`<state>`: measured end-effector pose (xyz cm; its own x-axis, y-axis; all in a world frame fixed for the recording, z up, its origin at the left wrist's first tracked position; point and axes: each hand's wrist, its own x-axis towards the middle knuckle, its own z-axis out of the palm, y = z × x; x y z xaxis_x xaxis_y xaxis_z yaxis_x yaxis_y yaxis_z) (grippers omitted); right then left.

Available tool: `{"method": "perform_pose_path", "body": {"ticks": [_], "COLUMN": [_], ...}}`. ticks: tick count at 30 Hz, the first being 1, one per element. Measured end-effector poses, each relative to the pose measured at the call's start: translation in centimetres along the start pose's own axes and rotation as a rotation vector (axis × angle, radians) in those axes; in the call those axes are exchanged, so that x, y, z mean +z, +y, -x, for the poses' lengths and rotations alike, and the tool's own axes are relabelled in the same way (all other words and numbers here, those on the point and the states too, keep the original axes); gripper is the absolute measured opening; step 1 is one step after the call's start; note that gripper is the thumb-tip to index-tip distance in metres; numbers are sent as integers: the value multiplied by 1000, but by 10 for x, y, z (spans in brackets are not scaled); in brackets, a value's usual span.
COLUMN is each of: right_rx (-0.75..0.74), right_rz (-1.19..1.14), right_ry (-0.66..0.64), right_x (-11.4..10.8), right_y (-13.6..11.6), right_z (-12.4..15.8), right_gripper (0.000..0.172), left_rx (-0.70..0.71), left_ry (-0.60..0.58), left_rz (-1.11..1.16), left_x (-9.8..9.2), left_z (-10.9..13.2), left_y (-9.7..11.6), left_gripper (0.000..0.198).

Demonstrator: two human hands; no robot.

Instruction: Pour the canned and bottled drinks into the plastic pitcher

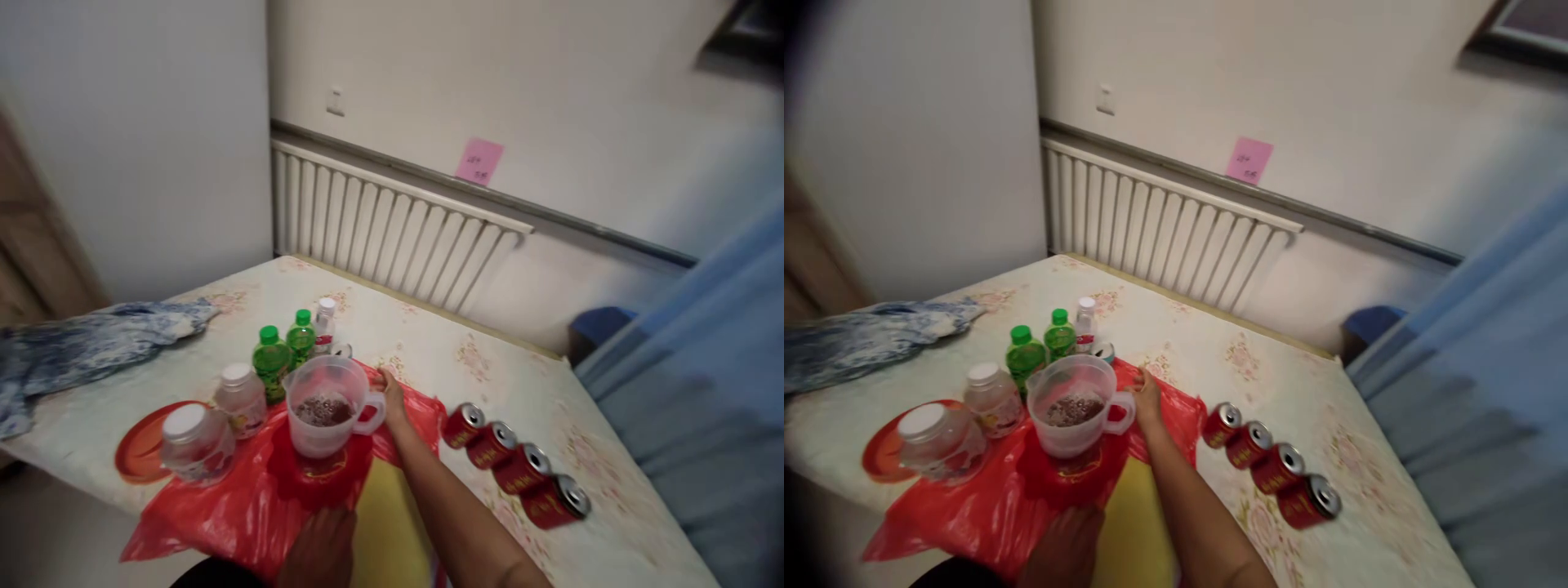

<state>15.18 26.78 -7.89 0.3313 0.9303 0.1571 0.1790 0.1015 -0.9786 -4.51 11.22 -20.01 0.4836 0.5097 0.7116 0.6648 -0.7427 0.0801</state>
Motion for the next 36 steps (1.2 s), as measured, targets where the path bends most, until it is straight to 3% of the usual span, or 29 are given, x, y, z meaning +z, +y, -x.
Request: {"method": "perform_pose_path", "body": {"ticks": [10, 15, 19, 23, 29, 36], "right_rx": [131, 175, 189, 152, 103, 123], "right_rz": [27, 131, 223, 235, 202, 221], "right_ry": [194, 514, 803, 819, 690, 735], "right_x": [-138, -221, -280, -313, -327, -319], "right_y": [2, 21, 28, 29, 33, 29], "right_z": [189, 252, 258, 234, 208, 208], "right_gripper": [32, 26, 39, 65, 59, 56], "left_rx": [30, 39, 54, 53, 87, 46], "left_ry": [-144, -178, -213, -227, -220, -230], "left_rz": [84, 49, 30, 6, -32, -19], "left_x": [-14, -19, -21, -24, -24, -22], "left_z": [-23, -29, -33, -35, -33, -32], "left_y": [-3, -2, -1, -1, -2, -1], "left_gripper": [27, 28, 27, 27, 27, 28]}}
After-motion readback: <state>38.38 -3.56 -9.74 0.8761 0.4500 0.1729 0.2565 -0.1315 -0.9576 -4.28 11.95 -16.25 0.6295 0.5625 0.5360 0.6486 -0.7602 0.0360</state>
